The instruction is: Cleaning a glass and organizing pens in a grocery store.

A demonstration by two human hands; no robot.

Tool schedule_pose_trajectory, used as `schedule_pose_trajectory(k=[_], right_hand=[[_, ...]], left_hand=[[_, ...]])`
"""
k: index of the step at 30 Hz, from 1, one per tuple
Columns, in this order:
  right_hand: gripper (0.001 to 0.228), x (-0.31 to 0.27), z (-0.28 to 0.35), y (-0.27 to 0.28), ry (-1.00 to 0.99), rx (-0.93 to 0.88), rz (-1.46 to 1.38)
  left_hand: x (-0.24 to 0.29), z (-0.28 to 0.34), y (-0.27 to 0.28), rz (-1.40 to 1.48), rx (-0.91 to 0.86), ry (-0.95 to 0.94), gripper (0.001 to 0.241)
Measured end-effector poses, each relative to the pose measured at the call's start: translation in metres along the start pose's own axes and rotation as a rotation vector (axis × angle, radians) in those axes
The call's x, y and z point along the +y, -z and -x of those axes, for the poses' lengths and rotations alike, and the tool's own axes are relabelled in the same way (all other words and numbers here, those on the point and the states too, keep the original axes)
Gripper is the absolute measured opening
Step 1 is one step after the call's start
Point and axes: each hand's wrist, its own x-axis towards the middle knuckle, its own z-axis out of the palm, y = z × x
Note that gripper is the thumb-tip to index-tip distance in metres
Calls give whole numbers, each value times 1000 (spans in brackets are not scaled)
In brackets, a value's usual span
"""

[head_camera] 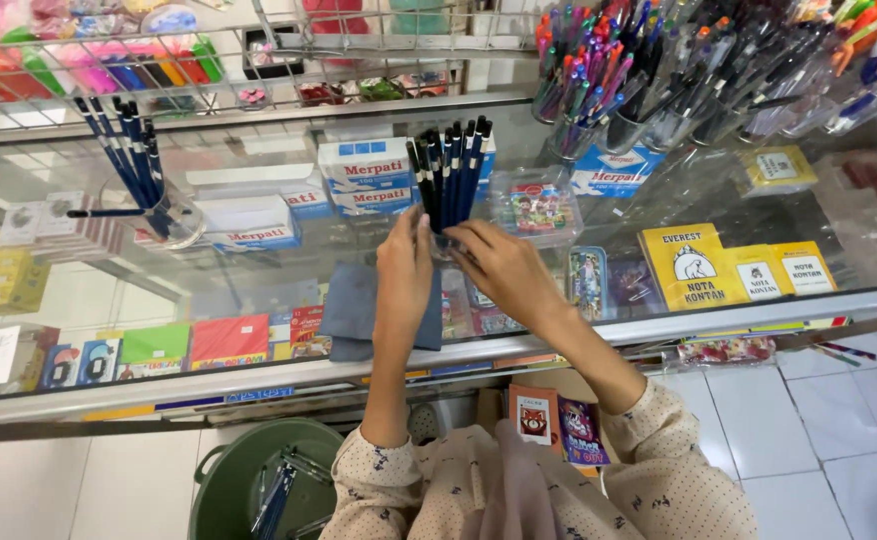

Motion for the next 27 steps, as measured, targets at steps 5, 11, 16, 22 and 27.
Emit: schedule_pose_trajectory(k=[5,11,16,22,27], right_hand=[[17,30,-5,-16,-28,-7,6],[9,88,-42,-18,-74,52,48],[9,129,-74,-16,-35,84,89],[11,182,-102,-30,-11,117,150],[11,206,-114,-32,-38,113,189]], left_hand=[[-7,-5,-10,49,5,-68,36],[3,25,6,-362,-183,-7,40],[-21,60,26,-627,-93,-154,46],[-45,67,34,-660,-267,14,54],[-53,71,27,-704,-235,-7,56]])
